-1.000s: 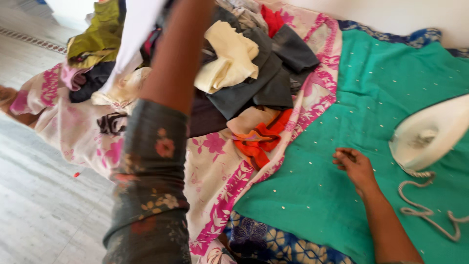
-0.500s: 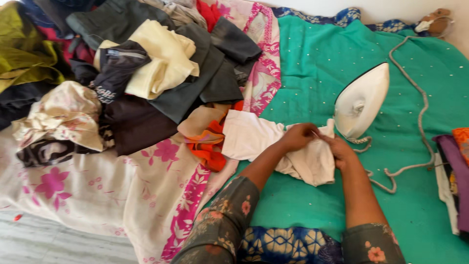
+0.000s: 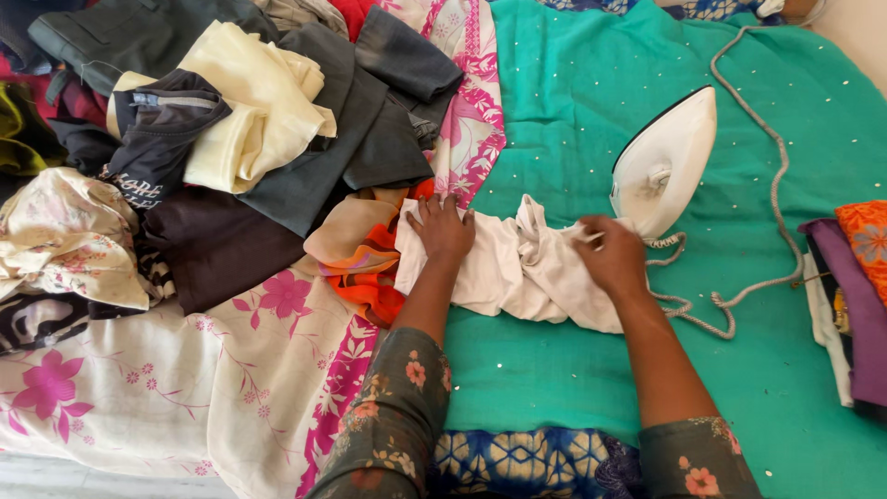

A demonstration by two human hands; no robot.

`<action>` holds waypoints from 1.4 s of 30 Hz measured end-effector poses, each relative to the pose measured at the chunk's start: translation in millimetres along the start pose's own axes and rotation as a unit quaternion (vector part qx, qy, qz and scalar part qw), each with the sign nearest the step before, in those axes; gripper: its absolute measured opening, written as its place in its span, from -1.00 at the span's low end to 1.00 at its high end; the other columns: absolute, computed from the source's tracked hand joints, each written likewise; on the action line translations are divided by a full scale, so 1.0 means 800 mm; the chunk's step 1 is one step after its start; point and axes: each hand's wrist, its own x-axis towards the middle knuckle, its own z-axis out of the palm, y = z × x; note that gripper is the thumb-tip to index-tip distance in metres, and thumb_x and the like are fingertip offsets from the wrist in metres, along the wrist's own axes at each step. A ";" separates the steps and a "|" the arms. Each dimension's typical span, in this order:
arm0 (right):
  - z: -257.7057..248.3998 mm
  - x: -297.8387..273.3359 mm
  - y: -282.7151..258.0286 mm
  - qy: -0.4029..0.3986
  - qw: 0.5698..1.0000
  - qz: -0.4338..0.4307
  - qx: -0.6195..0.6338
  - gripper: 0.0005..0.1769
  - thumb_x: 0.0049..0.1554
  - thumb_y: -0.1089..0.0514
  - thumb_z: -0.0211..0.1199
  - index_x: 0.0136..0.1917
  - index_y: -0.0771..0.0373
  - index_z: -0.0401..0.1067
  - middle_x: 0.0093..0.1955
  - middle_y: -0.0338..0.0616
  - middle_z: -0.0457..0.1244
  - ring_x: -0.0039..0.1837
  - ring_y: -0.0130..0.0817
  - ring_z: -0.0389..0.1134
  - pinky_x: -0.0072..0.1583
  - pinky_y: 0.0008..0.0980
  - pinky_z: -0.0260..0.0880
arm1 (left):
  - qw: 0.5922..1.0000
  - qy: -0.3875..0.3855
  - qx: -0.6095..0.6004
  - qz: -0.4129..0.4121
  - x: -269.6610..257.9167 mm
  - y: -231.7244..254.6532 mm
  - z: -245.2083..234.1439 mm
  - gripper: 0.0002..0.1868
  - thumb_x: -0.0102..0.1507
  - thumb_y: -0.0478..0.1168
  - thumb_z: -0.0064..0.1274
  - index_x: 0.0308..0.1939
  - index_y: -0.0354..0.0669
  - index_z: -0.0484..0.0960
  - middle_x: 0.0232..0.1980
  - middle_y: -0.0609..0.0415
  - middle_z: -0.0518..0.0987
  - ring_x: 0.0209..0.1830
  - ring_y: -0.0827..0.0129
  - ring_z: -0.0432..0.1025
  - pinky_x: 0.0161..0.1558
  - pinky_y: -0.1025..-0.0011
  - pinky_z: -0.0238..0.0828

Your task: The person irons a turquoise garment and then a white sleeveless top on a green cloth spread on the floor. They use a white electric iron, smoothing the fabric and adjusting the items between passes.

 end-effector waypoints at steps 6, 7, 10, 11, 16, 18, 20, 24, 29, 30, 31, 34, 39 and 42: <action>0.066 -0.029 -0.022 -0.029 0.971 -0.168 -0.170 -0.12 -0.22 -0.20 0.56 0.28 0.27 0.51 0.13 0.18 0.36 0.15 0.17 0.36 0.05 -0.02 0.38 | 0.996 -0.063 0.053 0.033 0.003 -0.007 -0.024 -0.49 0.30 0.20 0.07 0.00 -0.17 0.65 0.23 -0.10 0.49 0.38 0.04 0.22 0.49 -0.25 -0.20; 0.072 -0.028 -0.014 -0.065 0.977 -0.126 -0.161 -0.23 -0.14 -0.14 0.49 0.29 0.23 0.49 0.14 0.11 0.37 0.15 0.10 0.37 0.08 -0.05 0.38 | 0.996 -0.057 0.054 0.052 0.003 -0.009 -0.026 -0.49 0.30 0.22 0.05 -0.05 -0.16 0.66 0.15 -0.08 0.54 0.31 0.06 0.28 0.48 -0.22 -0.15; 0.088 -0.013 0.023 -0.135 0.985 -0.016 -0.103 -0.49 0.06 0.01 0.31 0.27 0.15 0.49 0.15 -0.04 0.39 0.16 -0.06 0.42 0.17 -0.16 0.39 | 0.993 -0.058 0.048 0.092 0.008 -0.018 -0.024 -0.46 0.33 0.28 -0.01 -0.16 -0.15 0.67 -0.11 -0.06 0.65 0.06 0.08 0.46 0.35 -0.09 0.09; 0.086 -0.003 0.041 -0.134 0.989 0.005 -0.065 -0.54 0.09 0.04 0.26 0.25 0.16 0.51 0.15 -0.05 0.40 0.16 -0.09 0.44 0.20 -0.20 0.41 | 0.992 -0.069 0.039 0.094 0.012 -0.024 -0.021 -0.44 0.34 0.30 -0.03 -0.17 -0.14 0.66 -0.20 -0.06 0.65 -0.04 0.07 0.50 0.23 -0.02 0.23; 0.045 0.039 0.126 -0.030 0.865 0.158 0.476 -0.68 0.23 0.09 0.13 0.16 0.27 0.50 0.13 -0.07 0.38 0.19 -0.16 0.42 0.29 -0.18 0.42 | 0.989 -0.052 0.075 0.114 0.051 -0.093 -0.014 -0.43 0.34 0.33 -0.12 -0.22 -0.08 0.65 -0.37 -0.08 0.65 -0.38 0.01 0.56 -0.33 0.04 0.45; 0.022 0.056 0.144 0.022 0.701 0.207 0.682 -0.70 0.29 0.09 0.09 0.13 0.32 0.48 0.12 -0.08 0.37 0.21 -0.18 0.39 0.32 -0.16 0.41 | 0.985 -0.055 0.114 0.117 0.064 -0.135 -0.026 -0.44 0.37 0.34 -0.14 -0.19 -0.03 0.66 -0.36 -0.05 0.66 -0.35 0.05 0.58 -0.30 0.07 0.46; 0.005 0.061 0.149 0.030 0.678 0.192 0.709 -0.76 0.28 0.10 0.06 0.07 0.29 0.43 0.10 -0.01 0.36 0.19 -0.06 0.40 0.31 0.01 0.43 | 0.982 -0.038 0.137 0.123 0.072 -0.171 -0.048 -0.45 0.38 0.34 -0.12 -0.12 -0.02 0.67 -0.33 -0.04 0.67 -0.33 0.07 0.59 -0.29 0.10 0.48; -0.014 0.059 0.137 0.038 0.654 0.175 0.735 -0.75 0.26 0.15 0.02 0.10 0.29 0.43 0.16 0.04 0.35 0.22 0.05 0.39 0.36 0.15 0.40 | 0.978 -0.057 0.159 0.122 0.084 -0.204 -0.095 -0.48 0.35 0.29 -0.07 -0.05 -0.03 0.69 -0.33 -0.05 0.68 -0.33 0.09 0.59 -0.34 0.11 0.48; -0.041 0.055 0.116 0.150 0.676 0.169 0.701 -0.74 0.24 0.16 0.08 0.11 0.31 0.48 0.15 -0.06 0.35 0.19 -0.15 0.41 0.28 -0.07 0.45 | 0.943 -0.091 0.309 0.085 0.075 -0.174 -0.090 -0.62 0.36 0.11 -0.06 -0.05 -0.04 0.70 -0.09 0.02 0.68 -0.09 0.17 0.57 -0.06 0.12 0.46; -0.046 0.052 0.112 0.196 0.684 0.166 0.682 -0.77 0.26 0.16 0.11 0.09 0.32 0.48 0.13 -0.09 0.34 0.17 -0.21 0.42 0.25 -0.13 0.47 | 0.935 -0.048 0.336 0.104 0.068 -0.159 -0.082 -0.69 0.36 -0.01 -0.06 -0.01 -0.03 0.69 -0.04 0.05 0.67 -0.04 0.20 0.55 0.02 0.09 0.40; -0.051 0.052 0.108 0.252 0.727 0.108 0.630 -0.79 0.26 0.21 0.08 0.09 0.33 0.45 0.11 -0.09 0.33 0.14 -0.24 0.39 0.22 -0.18 0.46 | 0.925 -0.002 0.361 0.123 0.067 -0.141 -0.076 -0.74 0.36 -0.13 -0.06 0.03 -0.02 0.68 0.00 0.08 0.66 0.01 0.23 0.53 0.10 0.05 0.34; -0.055 0.045 0.089 0.371 0.811 -0.058 0.448 -0.83 0.29 0.32 0.02 0.12 0.33 0.38 0.08 -0.12 0.29 0.09 -0.35 0.32 0.17 -0.34 0.41 | 0.945 0.013 0.247 0.213 0.040 -0.060 -0.058 -0.78 0.23 -0.19 -0.07 -0.12 0.16 0.65 -0.09 0.15 0.55 0.08 0.24 0.42 0.24 -0.11 0.20; -0.026 0.019 0.043 0.246 0.955 -0.109 0.129 -0.79 0.22 0.33 0.16 0.15 0.33 0.39 0.04 -0.02 0.30 0.03 -0.28 0.37 0.05 -0.38 0.39 | 0.959 -0.152 -0.112 0.213 -0.034 0.092 -0.036 -0.60 0.22 0.09 0.17 0.00 -0.03 0.62 -0.01 -0.02 0.59 0.06 0.02 0.46 0.08 0.01 0.27; -0.012 0.008 0.023 0.149 0.977 -0.152 -0.029 -0.66 0.09 0.31 0.26 0.16 0.21 0.46 0.20 0.01 0.32 0.26 -0.04 0.38 0.28 -0.16 0.38 | 0.957 -0.178 -0.034 0.225 -0.063 0.105 -0.029 -0.51 0.11 0.08 0.20 0.03 -0.06 0.61 0.05 -0.02 0.54 0.11 0.04 0.40 0.08 -0.04 0.23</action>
